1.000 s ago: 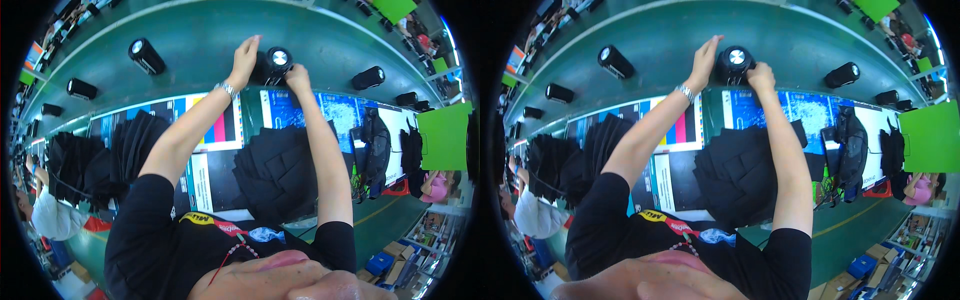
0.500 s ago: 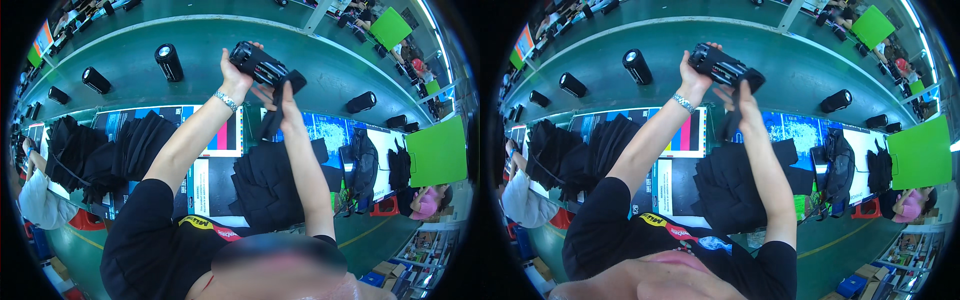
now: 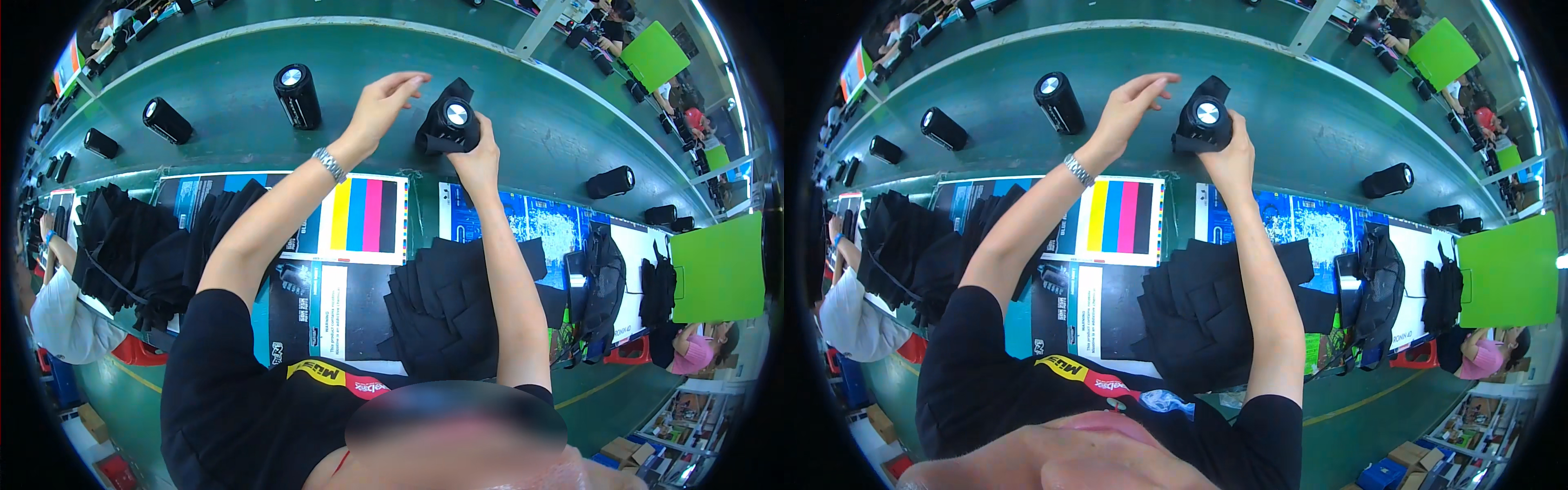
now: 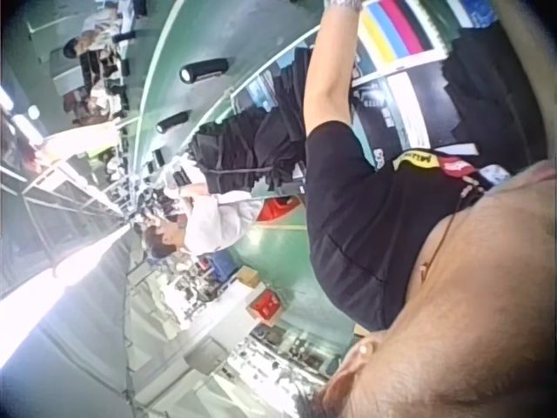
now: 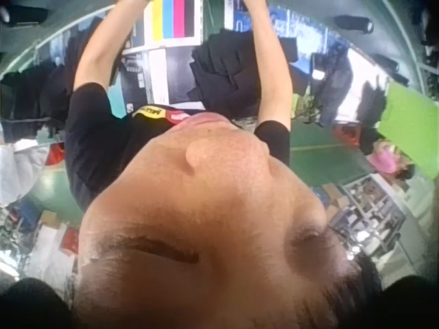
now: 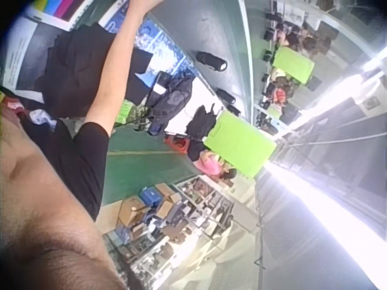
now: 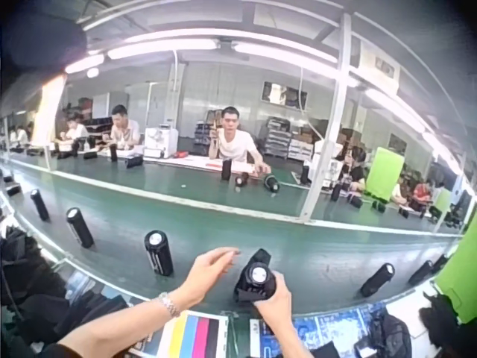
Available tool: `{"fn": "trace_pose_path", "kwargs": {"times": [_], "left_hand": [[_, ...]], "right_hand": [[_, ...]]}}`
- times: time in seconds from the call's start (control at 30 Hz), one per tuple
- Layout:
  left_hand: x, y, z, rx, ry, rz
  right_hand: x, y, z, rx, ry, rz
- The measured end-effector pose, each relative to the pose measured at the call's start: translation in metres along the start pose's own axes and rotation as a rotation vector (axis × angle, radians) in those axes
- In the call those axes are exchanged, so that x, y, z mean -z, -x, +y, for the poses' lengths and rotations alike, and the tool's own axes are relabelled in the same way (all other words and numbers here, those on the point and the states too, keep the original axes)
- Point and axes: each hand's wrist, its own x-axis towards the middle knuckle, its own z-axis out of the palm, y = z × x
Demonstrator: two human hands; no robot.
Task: The person picks up black fabric pieces from a stack, folds each piece, and then slides the fabric over a cylindrical mount on a workstation table.
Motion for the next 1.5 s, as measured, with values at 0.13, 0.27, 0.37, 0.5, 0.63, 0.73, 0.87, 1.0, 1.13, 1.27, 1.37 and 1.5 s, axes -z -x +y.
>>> {"fn": "trace_pose_path", "kwargs": {"times": [0.13,0.27,0.37,0.5,0.63,0.73,0.87,1.0,1.13,1.27,1.37,1.5], "left_hand": [[-0.016,-0.042,-0.006,-0.322,-0.279,-0.138],[-0.020,-0.079,-0.013,-0.112,-0.602,-0.259],[-0.017,-0.088,-0.013,0.406,-0.453,-0.393],[-0.023,-0.092,-0.010,0.533,-0.461,-0.490],[-0.031,-0.097,-0.012,0.282,-0.515,-0.562],[-0.036,-0.097,-0.018,-0.260,-0.840,-0.359],[-0.048,-0.084,-0.007,-0.340,-0.934,-0.348],[-0.053,-0.079,0.000,-0.504,-0.960,-0.305],[-0.055,-0.072,-0.003,-0.716,-0.916,-0.243],[-0.065,-0.066,0.009,-0.727,-0.882,-0.268],[-0.077,-0.059,0.014,-0.747,-0.773,-0.260],[-0.085,-0.055,0.012,-0.687,-0.734,-0.198]], "right_hand": [[-0.001,-0.002,-0.001,-0.034,-0.024,-0.118],[0.008,-0.001,0.012,0.030,-0.001,-0.047],[0.021,0.004,0.017,-0.106,-0.228,0.101],[0.047,0.007,0.024,-0.507,-0.512,0.136],[0.071,0.003,0.048,-0.732,-0.730,-0.186],[0.063,-0.003,0.031,-0.622,-0.580,-0.296],[0.034,-0.020,0.009,-0.336,-0.316,-0.023],[0.027,-0.033,0.021,-0.375,-0.333,-0.144],[0.027,-0.035,0.030,-0.249,-0.138,-0.126],[0.034,-0.034,0.034,-0.244,-0.006,-0.127],[0.041,-0.034,0.044,-0.258,0.037,-0.129],[0.043,-0.033,0.049,-0.295,0.090,-0.149]]}}
